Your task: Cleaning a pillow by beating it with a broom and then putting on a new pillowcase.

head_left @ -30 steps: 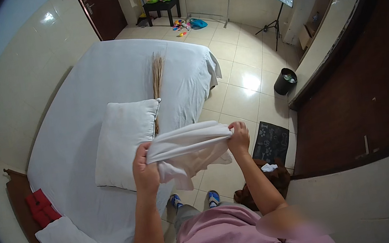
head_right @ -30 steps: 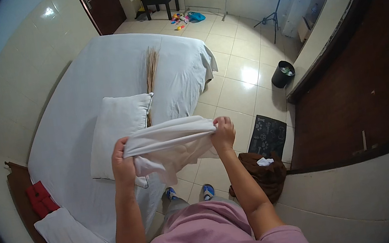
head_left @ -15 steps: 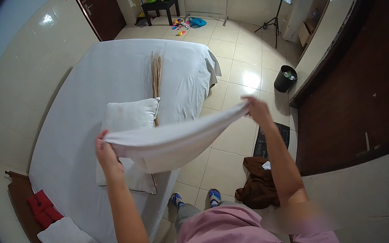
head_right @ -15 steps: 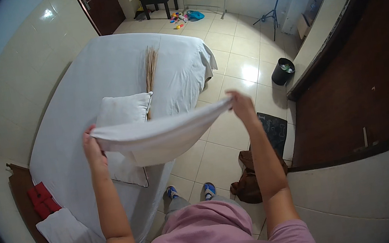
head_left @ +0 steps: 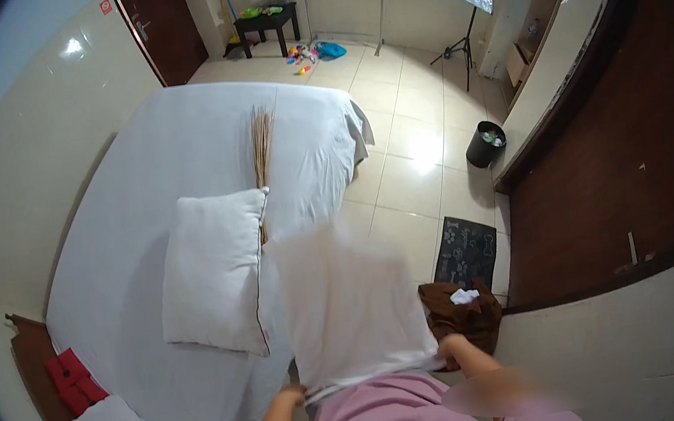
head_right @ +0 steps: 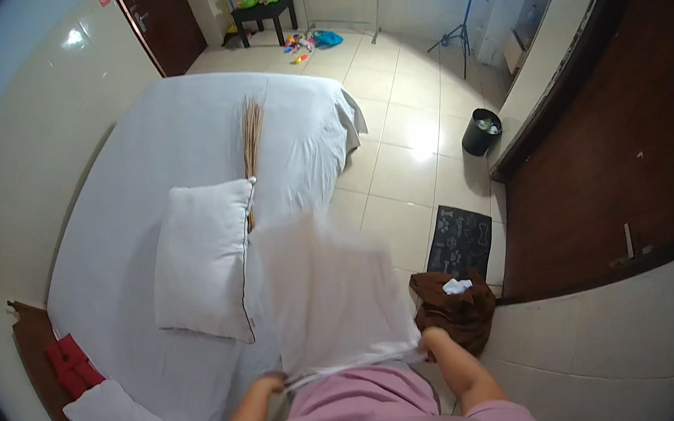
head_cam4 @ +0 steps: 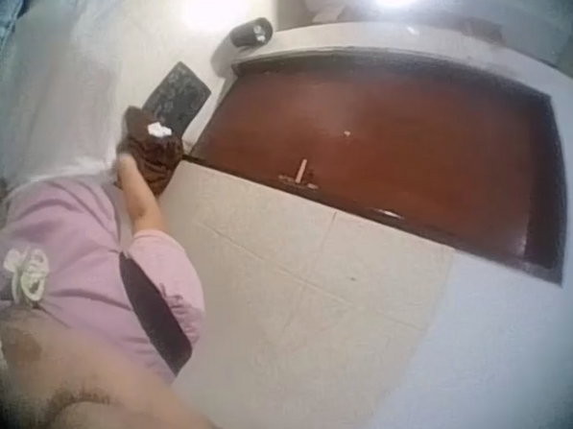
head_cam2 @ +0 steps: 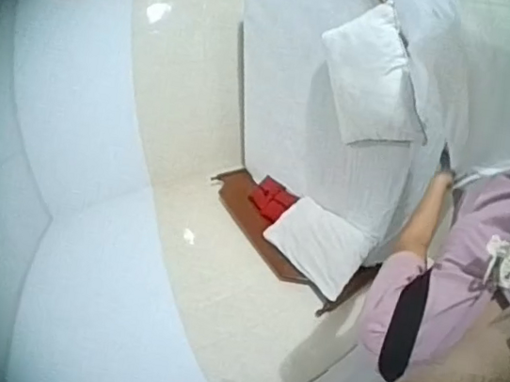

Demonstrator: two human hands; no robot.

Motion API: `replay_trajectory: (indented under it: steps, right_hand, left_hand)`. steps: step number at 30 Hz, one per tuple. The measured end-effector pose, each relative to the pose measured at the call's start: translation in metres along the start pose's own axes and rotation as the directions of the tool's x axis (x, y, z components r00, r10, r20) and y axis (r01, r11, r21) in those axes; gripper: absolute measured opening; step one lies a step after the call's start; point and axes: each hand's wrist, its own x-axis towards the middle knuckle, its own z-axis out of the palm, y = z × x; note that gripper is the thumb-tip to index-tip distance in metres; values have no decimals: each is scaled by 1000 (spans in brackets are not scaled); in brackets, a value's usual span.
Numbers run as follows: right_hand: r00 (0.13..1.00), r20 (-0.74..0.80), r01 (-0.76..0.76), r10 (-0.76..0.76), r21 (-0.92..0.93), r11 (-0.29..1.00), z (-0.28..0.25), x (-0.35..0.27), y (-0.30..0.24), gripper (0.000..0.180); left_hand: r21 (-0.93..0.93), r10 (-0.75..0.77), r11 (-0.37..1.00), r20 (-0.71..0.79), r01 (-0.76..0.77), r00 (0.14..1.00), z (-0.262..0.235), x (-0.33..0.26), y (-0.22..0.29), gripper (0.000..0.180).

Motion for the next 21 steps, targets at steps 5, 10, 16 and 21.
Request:
replay_trajectory:
  steps: [5, 10, 16, 21]
  right_hand:
    - [842, -461, -109, 279, 361, 926, -122, -134, -34, 24]
    - [-232, -828, 547, 511, 324, 772, -287, -268, -63, 26]
    - [225, -828, 104, 515, 545, 832, -226, -206, -33, 35]
    - [963, 264, -195, 45, 575, 795, -111, -125, -52, 30]
  left_hand:
    - [-603, -525, 789, -562, 119, 639, -149, -97, 69, 32]
    - [-426, -772, 484, -619, -765, -143, -340, -172, 121, 28]
    - [-427, -333, 882, -865, -201, 375, -271, -124, 129, 49]
    - [-603, -254, 713, 254, 358, 933, 56, -37, -5, 33]
